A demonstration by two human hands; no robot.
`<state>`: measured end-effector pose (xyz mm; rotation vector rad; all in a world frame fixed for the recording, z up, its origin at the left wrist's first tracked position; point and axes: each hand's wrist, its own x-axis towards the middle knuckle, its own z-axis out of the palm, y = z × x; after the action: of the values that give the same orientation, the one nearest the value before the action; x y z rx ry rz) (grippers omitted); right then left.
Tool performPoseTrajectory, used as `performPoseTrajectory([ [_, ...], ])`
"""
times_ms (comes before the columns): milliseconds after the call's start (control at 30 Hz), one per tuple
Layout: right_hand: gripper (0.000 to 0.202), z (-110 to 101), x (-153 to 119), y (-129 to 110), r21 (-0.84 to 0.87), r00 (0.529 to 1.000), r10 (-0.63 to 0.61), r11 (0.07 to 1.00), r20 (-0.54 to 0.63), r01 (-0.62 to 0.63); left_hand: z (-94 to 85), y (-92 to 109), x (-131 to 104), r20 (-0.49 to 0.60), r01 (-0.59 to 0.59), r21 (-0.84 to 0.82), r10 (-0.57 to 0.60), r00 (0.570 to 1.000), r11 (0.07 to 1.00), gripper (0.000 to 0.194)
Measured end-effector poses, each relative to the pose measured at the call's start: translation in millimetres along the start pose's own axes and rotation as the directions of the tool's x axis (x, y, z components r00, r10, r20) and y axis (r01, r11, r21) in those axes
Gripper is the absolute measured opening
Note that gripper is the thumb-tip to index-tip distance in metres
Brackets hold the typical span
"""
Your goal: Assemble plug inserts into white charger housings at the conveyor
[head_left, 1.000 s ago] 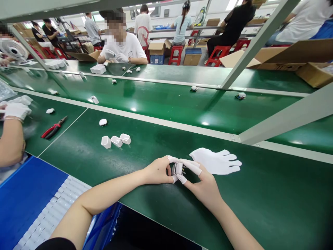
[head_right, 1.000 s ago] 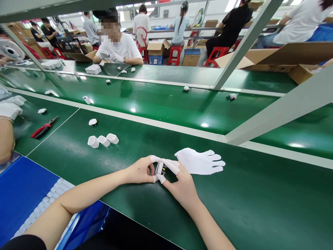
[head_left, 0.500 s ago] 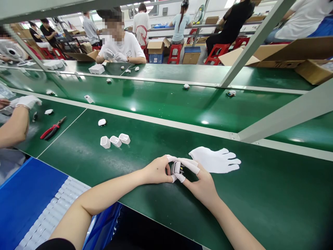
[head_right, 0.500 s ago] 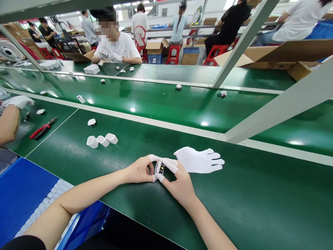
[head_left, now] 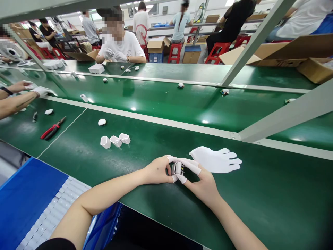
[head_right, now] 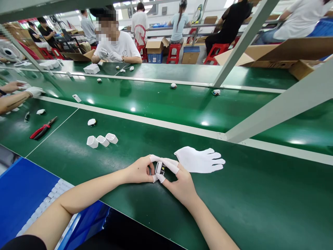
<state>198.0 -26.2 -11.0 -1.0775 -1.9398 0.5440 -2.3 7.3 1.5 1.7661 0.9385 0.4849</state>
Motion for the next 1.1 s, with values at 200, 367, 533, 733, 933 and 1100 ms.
performPoseTrajectory([
  [200, 0.036, -6.2, -3.5, 1.2, -0.059, 0.997, 0.038, 0.997, -0.068, -0.042, 0.2, -0.2, 0.7, -0.004, -0.003, -0.012, 0.003, 1.000, 1.000, 0.053],
  [367, 0.035, -4.6, -2.0, -1.7, -0.097, 0.999, -0.015, 0.995, -0.037, 0.011, 0.6, -1.5, 0.8, -0.002, -0.005, 0.012, 0.005, 1.000, 1.000, 0.055],
  [533, 0.035, -3.9, -1.6, -1.3, -0.106, 0.999, -0.014, 0.994, -0.039, 0.010, 1.0, -3.1, 0.7, -0.006, -0.019, 0.011, 0.020, 1.000, 1.000, 0.055],
  [733, 0.035, -2.0, -0.7, -3.2, -0.093, 1.000, 0.021, 0.995, -0.007, -0.021, -0.5, -1.3, 0.0, -0.002, -0.007, 0.003, 0.007, 1.000, 1.000, 0.057],
  [933, 0.036, 0.1, 1.4, -3.6, -0.074, 1.000, 0.025, 0.997, 0.014, -0.024, -1.5, -0.6, -0.1, 0.002, -0.006, 0.015, 0.006, 1.000, 1.000, 0.060],
  [1100, 0.037, 0.3, 2.3, -2.3, -0.058, 0.999, 0.017, 0.998, 0.031, -0.015, -1.7, 0.1, -0.7, 0.004, 0.004, 0.016, -0.004, 1.000, 1.000, 0.061],
])
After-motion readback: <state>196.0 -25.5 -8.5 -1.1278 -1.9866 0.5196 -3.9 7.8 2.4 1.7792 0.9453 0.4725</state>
